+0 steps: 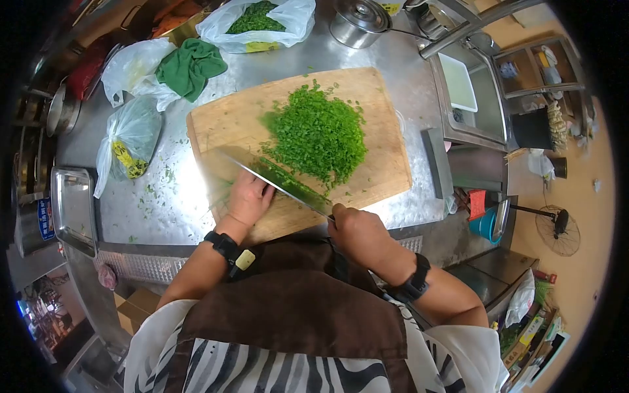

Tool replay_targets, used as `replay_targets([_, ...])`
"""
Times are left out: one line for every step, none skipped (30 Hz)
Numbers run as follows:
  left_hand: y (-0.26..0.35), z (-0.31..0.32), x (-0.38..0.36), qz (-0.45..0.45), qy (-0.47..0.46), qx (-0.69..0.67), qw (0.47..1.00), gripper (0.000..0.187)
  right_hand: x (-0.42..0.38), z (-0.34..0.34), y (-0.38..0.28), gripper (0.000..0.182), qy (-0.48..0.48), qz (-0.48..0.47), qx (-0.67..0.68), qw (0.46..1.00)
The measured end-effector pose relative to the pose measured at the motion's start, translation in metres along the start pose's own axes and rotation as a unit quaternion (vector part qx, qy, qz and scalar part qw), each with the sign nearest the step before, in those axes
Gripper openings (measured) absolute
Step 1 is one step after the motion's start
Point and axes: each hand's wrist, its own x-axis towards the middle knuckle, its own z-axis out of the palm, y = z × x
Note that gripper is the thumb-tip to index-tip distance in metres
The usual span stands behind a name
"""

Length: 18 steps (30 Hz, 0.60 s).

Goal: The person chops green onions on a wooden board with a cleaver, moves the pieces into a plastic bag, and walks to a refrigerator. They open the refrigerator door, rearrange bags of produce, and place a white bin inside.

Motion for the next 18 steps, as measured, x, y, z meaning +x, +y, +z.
replay_targets([0.000,0.000,0.001,-0.002,0.000,0.000,1.000,0.012,0.004,0.010,0.005,0.020,0.002,-0.008,-0.001,1.000])
replay_targets([0.001,-0.001,0.003,0.008,0.015,-0.003,1.000,0.012,0.012,0.018,0.009,0.020,-0.001,-0.011,-0.001,1.000])
replay_targets([0.001,-0.002,0.003,0.017,0.028,-0.007,0.999,0.012,0.020,0.026,0.012,0.021,0.012,-0.027,0.004,1.000])
replay_targets([0.001,-0.002,0.001,0.017,0.027,-0.005,0.999,0.012,0.026,0.029,0.013,0.021,0.027,-0.043,0.009,0.999])
replay_targets([-0.001,0.000,0.001,0.017,0.025,-0.008,1.000,0.013,0.030,0.028,0.014,0.021,0.030,-0.046,0.009,0.998])
replay_targets([-0.002,0.000,0.000,0.019,0.020,-0.012,1.000,0.013,0.031,0.027,0.013,0.021,0.031,-0.046,0.014,0.998])
replay_targets([-0.001,0.001,-0.001,0.025,0.020,-0.013,0.999,0.013,0.031,0.026,0.013,0.021,0.034,-0.045,0.017,0.998])
replay_targets([0.000,0.001,-0.002,0.012,0.013,-0.014,1.000,0.014,0.029,0.020,0.012,0.021,0.040,-0.045,0.014,0.998])
replay_targets([0.000,0.001,-0.002,-0.004,0.008,-0.015,1.000,0.015,0.023,0.012,0.009,0.021,0.027,-0.040,0.011,0.999])
replay_targets([-0.001,0.001,-0.002,-0.006,0.009,-0.015,1.000,0.015,0.015,0.006,0.005,0.021,0.010,-0.033,0.010,0.999])
replay_targets([0.000,0.001,-0.004,-0.008,0.012,-0.005,1.000,0.014,0.008,0.002,0.001,0.021,0.007,-0.032,0.009,0.999])
replay_targets([0.000,0.001,-0.004,-0.009,0.014,0.005,1.000,0.014,0.000,-0.003,-0.003,0.021,-0.002,-0.021,-0.003,1.000])
replay_targets([-0.001,0.002,-0.004,-0.010,0.014,0.003,1.000,0.014,-0.003,-0.006,-0.005,0.021,-0.009,-0.008,-0.016,1.000])
replay_targets([-0.003,0.003,-0.004,0.001,0.020,-0.001,1.000,0.014,0.000,0.000,-0.002,0.021,-0.008,-0.005,-0.017,1.000])
replay_targets([-0.004,0.004,-0.003,0.013,0.027,-0.005,1.000,0.014,0.006,0.012,0.004,0.021,0.000,-0.012,-0.005,1.000])
replay_targets([-0.004,0.004,-0.002,0.013,0.028,-0.006,1.000,0.014,0.014,0.020,0.008,0.021,0.007,-0.020,0.007,1.000])
replay_targets([-0.004,0.004,-0.003,0.011,0.024,-0.009,1.000,0.013,0.021,0.024,0.007,0.021,0.007,-0.021,0.007,1.000])
replay_targets([-0.003,0.003,-0.005,0.008,0.020,-0.011,1.000,0.013,0.029,0.027,0.005,0.021,0.015,-0.029,0.002,0.999])
